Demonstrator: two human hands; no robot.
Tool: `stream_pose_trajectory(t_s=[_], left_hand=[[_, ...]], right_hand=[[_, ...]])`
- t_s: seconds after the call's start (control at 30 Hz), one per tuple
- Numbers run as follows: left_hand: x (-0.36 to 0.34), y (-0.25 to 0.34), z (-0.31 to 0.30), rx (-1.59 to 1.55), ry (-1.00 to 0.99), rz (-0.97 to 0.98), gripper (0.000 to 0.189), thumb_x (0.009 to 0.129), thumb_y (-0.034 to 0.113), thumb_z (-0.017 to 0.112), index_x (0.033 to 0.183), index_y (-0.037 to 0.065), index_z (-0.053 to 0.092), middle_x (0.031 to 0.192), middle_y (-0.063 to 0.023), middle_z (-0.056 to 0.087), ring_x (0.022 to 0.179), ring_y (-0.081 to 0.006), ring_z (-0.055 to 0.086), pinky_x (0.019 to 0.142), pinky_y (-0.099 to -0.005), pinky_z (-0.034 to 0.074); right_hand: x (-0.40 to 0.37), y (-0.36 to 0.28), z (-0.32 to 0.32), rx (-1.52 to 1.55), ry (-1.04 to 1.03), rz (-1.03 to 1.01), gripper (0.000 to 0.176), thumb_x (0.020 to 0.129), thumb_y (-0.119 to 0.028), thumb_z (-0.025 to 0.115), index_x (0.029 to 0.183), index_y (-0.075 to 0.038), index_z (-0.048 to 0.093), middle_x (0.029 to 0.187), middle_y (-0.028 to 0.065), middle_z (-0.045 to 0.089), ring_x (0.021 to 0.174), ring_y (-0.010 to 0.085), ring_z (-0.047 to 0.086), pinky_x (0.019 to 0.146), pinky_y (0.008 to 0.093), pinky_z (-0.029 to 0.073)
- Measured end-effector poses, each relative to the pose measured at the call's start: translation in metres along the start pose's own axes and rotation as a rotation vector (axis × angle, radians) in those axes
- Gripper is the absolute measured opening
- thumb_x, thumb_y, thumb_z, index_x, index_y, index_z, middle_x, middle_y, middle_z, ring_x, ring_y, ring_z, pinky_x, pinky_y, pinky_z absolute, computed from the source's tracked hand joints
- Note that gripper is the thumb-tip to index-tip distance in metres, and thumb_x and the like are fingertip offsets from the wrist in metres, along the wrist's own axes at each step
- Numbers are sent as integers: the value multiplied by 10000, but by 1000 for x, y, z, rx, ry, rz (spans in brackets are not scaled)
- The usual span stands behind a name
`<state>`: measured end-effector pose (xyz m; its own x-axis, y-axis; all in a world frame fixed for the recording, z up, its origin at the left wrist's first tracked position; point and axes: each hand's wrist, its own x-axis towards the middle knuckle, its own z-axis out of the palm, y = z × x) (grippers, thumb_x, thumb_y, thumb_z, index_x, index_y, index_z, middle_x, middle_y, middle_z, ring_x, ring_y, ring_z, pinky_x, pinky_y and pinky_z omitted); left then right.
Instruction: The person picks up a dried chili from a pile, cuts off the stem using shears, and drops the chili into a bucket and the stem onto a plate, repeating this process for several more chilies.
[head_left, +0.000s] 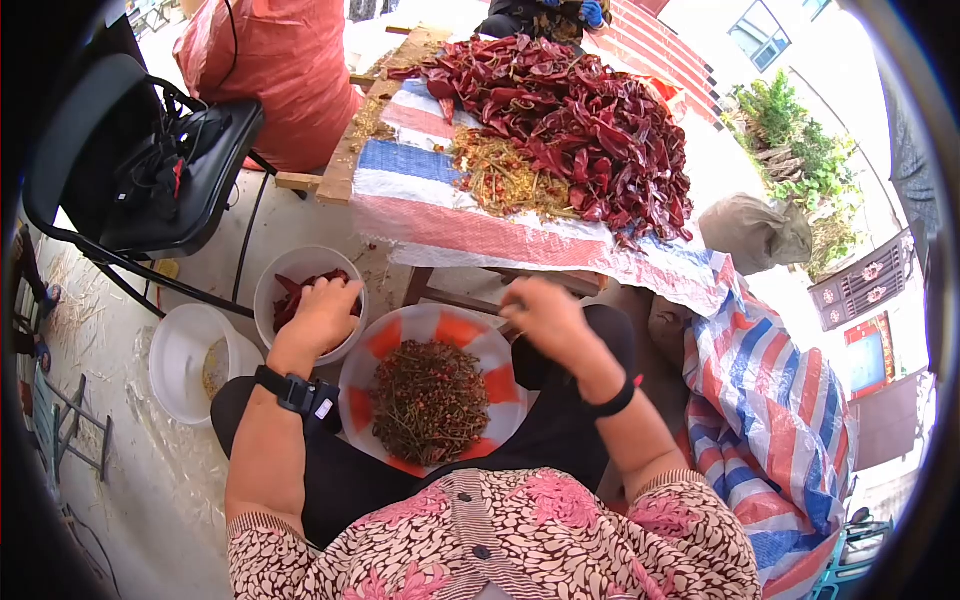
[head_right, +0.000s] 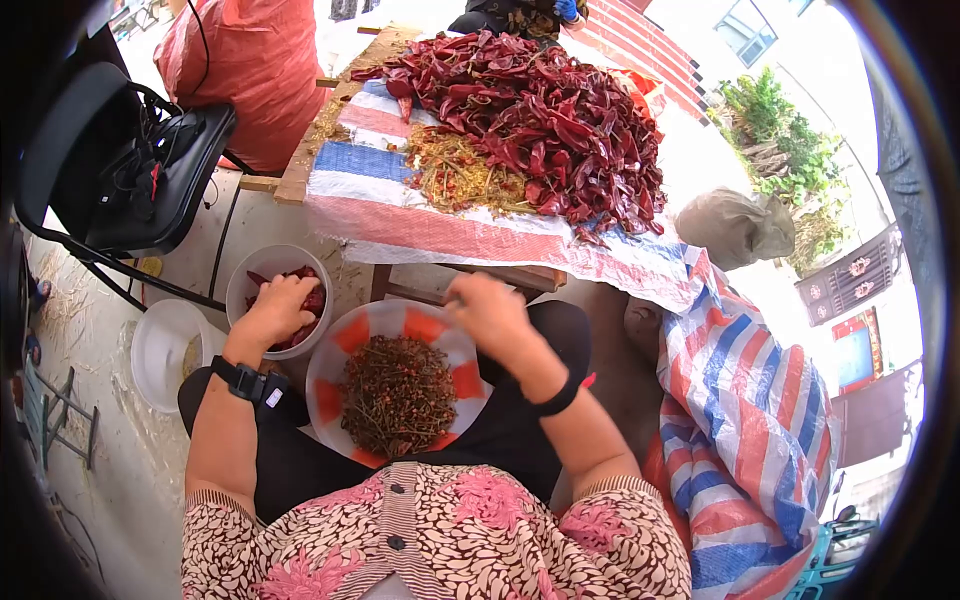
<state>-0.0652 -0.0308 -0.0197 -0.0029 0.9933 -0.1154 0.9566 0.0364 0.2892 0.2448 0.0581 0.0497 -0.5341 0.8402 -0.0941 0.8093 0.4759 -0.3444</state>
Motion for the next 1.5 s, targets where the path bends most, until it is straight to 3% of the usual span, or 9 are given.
stream_pose_trajectory(t_s=[0.13, 0.4, 0.6, 0.77, 0.9, 1.0, 1.07, 1.23, 1.5], left_hand=[[5, 0, 5, -138, -337, 67, 479, 785, 179, 681, 1235, 61, 567, 1133, -205, 622, 1078, -372, 573, 909, -447, 456], [15, 7, 12, -160, -338, 143, 439, 793, 175, 670, 1194, 16, 587, 1065, -229, 646, 1012, -379, 610, 888, -440, 479], [20, 29, -1, -303, -229, 166, 383, 817, 149, 633, 1167, -5, 596, 1071, -228, 648, 991, -365, 624, 863, -417, 491], [30, 42, 4, -570, -166, 272, 330, 817, 137, 628, 1121, 6, 626, 1025, -210, 663, 930, -341, 643, 831, -388, 499], [41, 47, 10, -632, -63, 384, 331, 854, 181, 628, 1128, -4, 616, 1009, -183, 674, 886, -279, 658, 813, -365, 508], [31, 74, -20, -1200, -297, 249, 379, 958, 214, 541, 1257, -19, 523, 1113, -133, 640, 999, -207, 623, 892, -326, 482], [32, 82, -14, -1408, -251, 309, 413, 981, 275, 519, 1284, -3, 485, 1151, -100, 608, 1027, -176, 602, 906, -322, 481], [31, 97, -10, -1881, -291, 282, 345, 970, 311, 558, 1201, 59, 511, 1153, -70, 589, 1028, -143, 582, 909, -315, 483], [23, 90, -3, -1678, -120, 314, 175, 961, 162, 572, 1115, 86, 538, 1011, 1, 588, 958, -84, 559, 850, -261, 482]], right_hand=[[54, 70, -42, -290, 432, 88, 145, 832, -188, 620, 958, -119, 642, 966, 141, 626, 909, 344, 631, 768, 468, 490], [105, 137, -68, -559, 296, 93, 212, 835, -157, 608, 1044, -187, 590, 993, 102, 610, 921, 329, 622, 762, 469, 476], [86, 115, -72, -152, 822, 1, 165, 853, -205, 648, 1013, -234, 621, 911, 28, 627, 851, 267, 644, 693, 396, 463], [86, 100, -69, -154, 875, -22, 162, 867, -189, 637, 1028, -181, 653, 922, 47, 644, 832, 267, 637, 726, 377, 478], [93, 100, -67, 251, 988, -116, 133, 866, -118, 639, 979, -53, 664, 869, 73, 651, 753, 185, 618, 670, 306, 475], [43, 18, -49, 687, 758, -29, 139, 880, -86, 647, 1008, -31, 653, 786, 5, 616, 655, 56, 521, 594, 220, 430], [21, -6, -20, 549, 732, -71, 147, 853, -34, 666, 998, -42, 645, 781, -9, 590, 603, 36, 464, 534, 208, 395], [-3, -47, 44, 248, 711, -474, 186, 773, 29, 703, 919, -66, 638, 914, 70, 630, 622, 162, 554, 550, 257, 464], [-21, -59, 58, 567, 511, -366, 179, 819, -34, 700, 985, -55, 634, 901, 49, 584, 726, 132, 602, 627, 248, 471]])
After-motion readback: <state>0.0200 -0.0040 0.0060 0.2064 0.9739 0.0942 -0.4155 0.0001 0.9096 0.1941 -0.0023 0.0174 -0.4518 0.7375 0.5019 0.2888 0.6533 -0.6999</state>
